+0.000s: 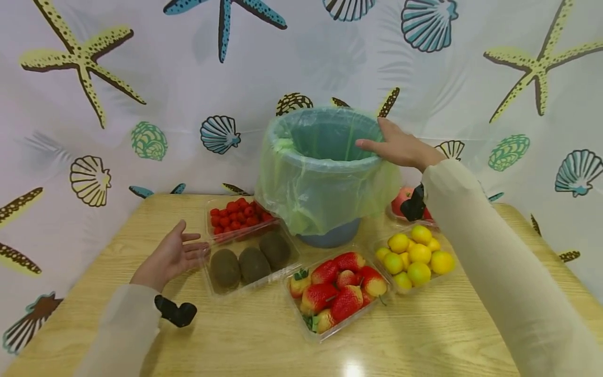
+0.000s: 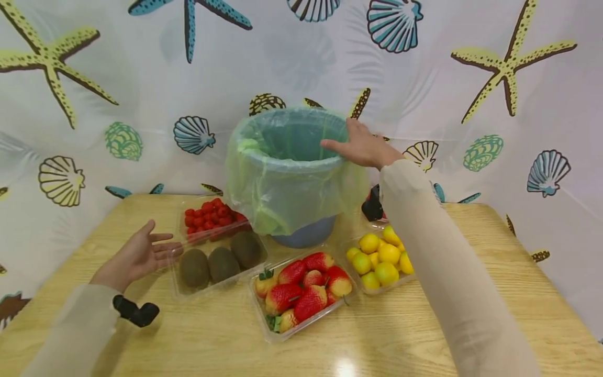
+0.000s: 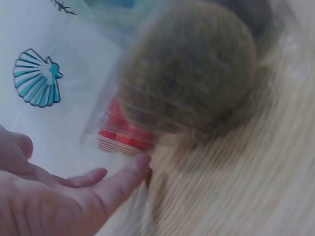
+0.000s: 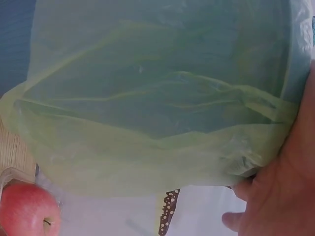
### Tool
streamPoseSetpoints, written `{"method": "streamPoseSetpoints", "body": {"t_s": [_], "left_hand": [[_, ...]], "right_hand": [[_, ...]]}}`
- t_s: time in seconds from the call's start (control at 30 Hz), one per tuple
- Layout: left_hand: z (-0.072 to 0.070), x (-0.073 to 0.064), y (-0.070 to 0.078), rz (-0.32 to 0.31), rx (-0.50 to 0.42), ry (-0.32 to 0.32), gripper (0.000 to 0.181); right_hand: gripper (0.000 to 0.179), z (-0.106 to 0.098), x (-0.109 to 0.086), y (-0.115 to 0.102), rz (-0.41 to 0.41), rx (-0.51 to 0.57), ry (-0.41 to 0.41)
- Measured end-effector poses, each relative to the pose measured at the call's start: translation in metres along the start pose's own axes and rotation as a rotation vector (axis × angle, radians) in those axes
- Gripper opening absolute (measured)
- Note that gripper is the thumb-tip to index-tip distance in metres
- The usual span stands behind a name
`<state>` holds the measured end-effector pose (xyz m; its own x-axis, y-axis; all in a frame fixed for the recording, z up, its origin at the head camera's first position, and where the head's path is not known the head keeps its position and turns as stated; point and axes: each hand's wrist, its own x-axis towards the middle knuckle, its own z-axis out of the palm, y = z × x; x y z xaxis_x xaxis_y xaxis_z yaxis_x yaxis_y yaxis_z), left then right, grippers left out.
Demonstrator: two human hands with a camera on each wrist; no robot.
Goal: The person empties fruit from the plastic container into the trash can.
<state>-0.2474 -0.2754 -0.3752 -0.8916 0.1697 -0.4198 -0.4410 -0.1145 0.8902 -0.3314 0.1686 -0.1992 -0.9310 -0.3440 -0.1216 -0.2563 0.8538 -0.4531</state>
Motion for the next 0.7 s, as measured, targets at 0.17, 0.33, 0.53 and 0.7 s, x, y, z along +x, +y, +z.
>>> {"method": "streamPoseSetpoints", "body": {"t_s": [0.17,0.33,0.53,0.7], "left_hand": [[-0.001,-0.014,-0.007,-0.052,-0.063,-0.026,0.087],[0.0,-0.033,-0.014,-0.1,-0.103,0.01,0.086],[0.004,-0.049,-0.022,-0.131,-0.166,-0.007,0.077],[0.007,-0.055,-0.027,-0.169,-0.23,-0.061,0.055]], "right_hand": [[0.094,0.0,0.001,-0.001,0.012,-0.034,-0.001],[0.095,0.002,0.003,-0.002,0.01,-0.028,0.001],[0.095,0.002,0.002,-0.002,0.016,-0.029,0.0],[0.095,0.002,0.001,-0.001,0.018,0.001,-0.002]]}}
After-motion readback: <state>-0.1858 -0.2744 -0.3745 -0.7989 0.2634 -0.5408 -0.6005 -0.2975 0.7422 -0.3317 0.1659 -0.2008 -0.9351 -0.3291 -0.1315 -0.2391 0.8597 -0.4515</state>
